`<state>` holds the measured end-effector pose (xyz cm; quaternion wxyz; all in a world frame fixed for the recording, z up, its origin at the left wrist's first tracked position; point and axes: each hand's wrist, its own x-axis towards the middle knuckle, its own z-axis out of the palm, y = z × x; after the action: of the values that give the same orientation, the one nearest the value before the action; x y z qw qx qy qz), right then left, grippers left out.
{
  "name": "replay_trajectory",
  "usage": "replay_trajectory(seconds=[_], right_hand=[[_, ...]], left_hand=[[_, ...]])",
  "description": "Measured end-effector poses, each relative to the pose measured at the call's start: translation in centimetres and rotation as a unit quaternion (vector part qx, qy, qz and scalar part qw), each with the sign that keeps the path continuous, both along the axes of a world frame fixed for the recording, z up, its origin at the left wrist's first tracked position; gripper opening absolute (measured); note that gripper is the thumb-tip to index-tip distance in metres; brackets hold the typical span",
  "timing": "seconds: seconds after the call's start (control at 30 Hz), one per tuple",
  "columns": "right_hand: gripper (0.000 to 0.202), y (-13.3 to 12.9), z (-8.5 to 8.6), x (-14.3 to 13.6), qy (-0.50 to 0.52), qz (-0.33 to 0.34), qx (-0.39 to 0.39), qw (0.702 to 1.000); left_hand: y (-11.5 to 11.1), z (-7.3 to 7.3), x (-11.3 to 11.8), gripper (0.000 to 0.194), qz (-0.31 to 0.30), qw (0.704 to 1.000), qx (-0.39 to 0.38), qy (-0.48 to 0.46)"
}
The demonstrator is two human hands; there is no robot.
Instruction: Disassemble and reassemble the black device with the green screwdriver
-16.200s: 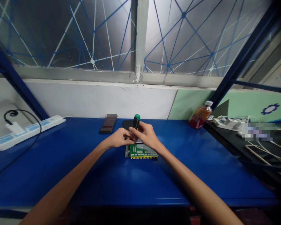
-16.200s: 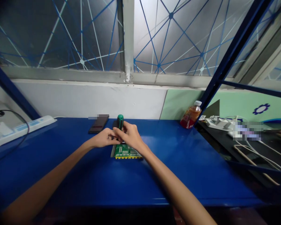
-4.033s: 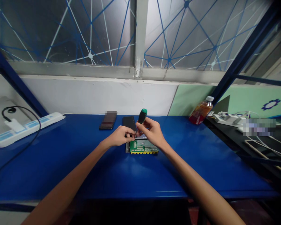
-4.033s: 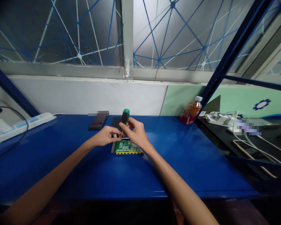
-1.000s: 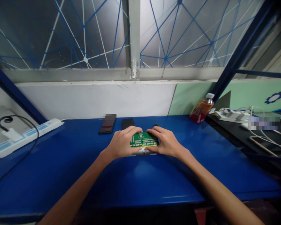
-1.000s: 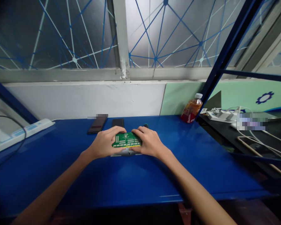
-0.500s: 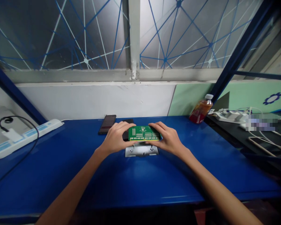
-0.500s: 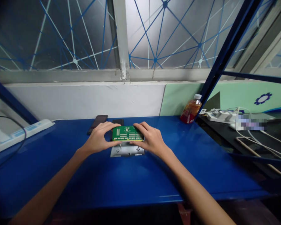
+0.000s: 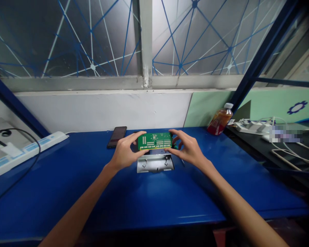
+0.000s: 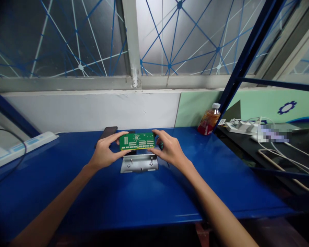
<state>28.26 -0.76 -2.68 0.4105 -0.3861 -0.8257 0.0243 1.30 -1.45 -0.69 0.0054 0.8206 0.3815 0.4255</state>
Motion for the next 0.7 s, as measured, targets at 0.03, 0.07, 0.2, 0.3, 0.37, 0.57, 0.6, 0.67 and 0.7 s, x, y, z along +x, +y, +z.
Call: replay_trajectory(seconds=[0.03,0.07,0.2,0.3,0.37,0.57,0.6,0.67,0.7], right_hand=[[0.056,-0.03,-0.04,-0.05,0.004,0.000,0.005,1.000],[0.055,-0.06,-0.06,-0.09,0.008,0.000,0.010,1.000],[0.055,-0.24,0.00,-0.18,0.014,-0.009,0.024,1.000],[0.055,-0.27,0.05,-0.16,0.022,-0.012,0.033,0.999],[0.056,-0.22,0.06,-0.09,0.030,-0.011,0.037,0.999],[0.059,-0.35,0.24,0.05,0.026,-0.017,0.035,0.999],[0.059,-0.42,0.29,0.02,0.025,-0.019,0.031,0.999],[0.061,-0.52,0.36,-0.08,0.027,-0.026,0.023,0.999],[0.063,-0.55,0.38,-0.14,0.031,-0.030,0.019,0.999]], left_hand=[[0.02,0.00,0.01,0.053,0.001,1.000,-0.004,-0.001],[0.04,-0.01,0.02,0.053,0.002,1.000,-0.012,-0.003],[0.16,-0.16,0.01,0.058,-0.017,0.997,-0.065,-0.048],[0.17,-0.15,0.03,0.062,-0.043,0.989,-0.111,-0.093],[0.15,-0.05,0.06,0.060,-0.060,0.982,-0.137,-0.115],[0.33,0.26,-0.04,0.059,-0.119,0.951,-0.217,-0.188],[0.40,0.32,-0.13,0.060,-0.129,0.943,-0.233,-0.200],[0.57,0.44,-0.37,0.063,-0.149,0.926,-0.267,-0.222],[0.67,0.49,-0.52,0.064,-0.158,0.917,-0.284,-0.231]])
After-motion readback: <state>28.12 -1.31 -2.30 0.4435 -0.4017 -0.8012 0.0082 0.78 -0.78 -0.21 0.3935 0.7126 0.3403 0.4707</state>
